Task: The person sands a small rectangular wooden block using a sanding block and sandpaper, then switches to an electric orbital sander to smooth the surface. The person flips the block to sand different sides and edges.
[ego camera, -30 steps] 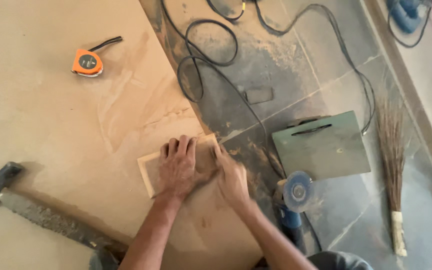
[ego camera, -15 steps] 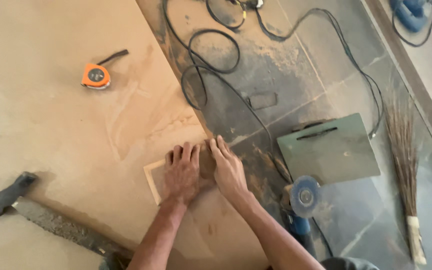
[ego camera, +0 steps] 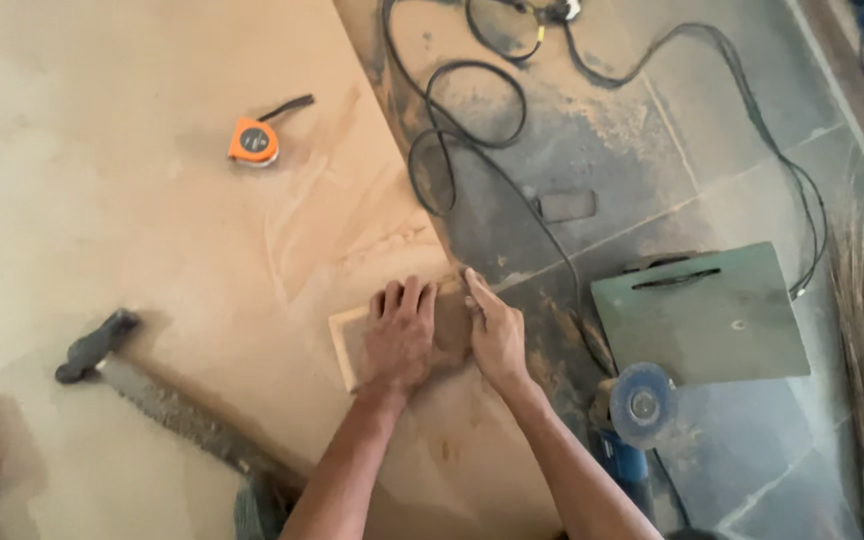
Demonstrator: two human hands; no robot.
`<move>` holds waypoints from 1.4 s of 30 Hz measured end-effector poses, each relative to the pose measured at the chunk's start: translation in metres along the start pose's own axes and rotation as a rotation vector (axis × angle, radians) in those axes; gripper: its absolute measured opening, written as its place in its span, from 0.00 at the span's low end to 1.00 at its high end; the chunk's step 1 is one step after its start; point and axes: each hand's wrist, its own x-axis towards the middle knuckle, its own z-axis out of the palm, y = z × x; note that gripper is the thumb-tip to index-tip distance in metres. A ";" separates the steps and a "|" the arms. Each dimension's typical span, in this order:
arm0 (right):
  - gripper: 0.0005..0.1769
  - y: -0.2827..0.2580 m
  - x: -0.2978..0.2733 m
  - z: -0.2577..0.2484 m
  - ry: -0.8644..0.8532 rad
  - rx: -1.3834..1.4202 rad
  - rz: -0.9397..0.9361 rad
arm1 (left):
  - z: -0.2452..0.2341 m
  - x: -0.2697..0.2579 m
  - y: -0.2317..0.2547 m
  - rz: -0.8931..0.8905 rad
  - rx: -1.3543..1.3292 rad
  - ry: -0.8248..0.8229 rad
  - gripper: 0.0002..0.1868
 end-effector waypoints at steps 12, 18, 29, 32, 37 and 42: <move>0.21 -0.005 -0.136 -0.074 0.127 0.073 0.321 | -0.026 0.020 0.011 -0.155 -0.110 -0.329 0.71; 0.18 -0.002 -0.154 -0.075 0.098 0.040 0.112 | -0.074 -0.008 0.050 -0.294 -0.304 -0.376 0.34; 0.17 0.016 -0.159 -0.074 0.159 0.053 0.021 | -0.057 -0.109 0.035 0.311 0.223 0.223 0.18; 0.16 0.018 -0.161 -0.070 0.128 0.185 0.157 | -0.090 -0.099 0.039 0.163 0.078 0.051 0.14; 0.16 0.025 -0.161 -0.068 0.103 0.242 0.229 | -0.191 -0.103 0.034 -0.281 -0.426 0.749 0.16; 0.19 0.045 -0.154 -0.057 0.043 0.225 0.244 | -0.286 -0.168 -0.017 -0.228 -0.742 1.084 0.36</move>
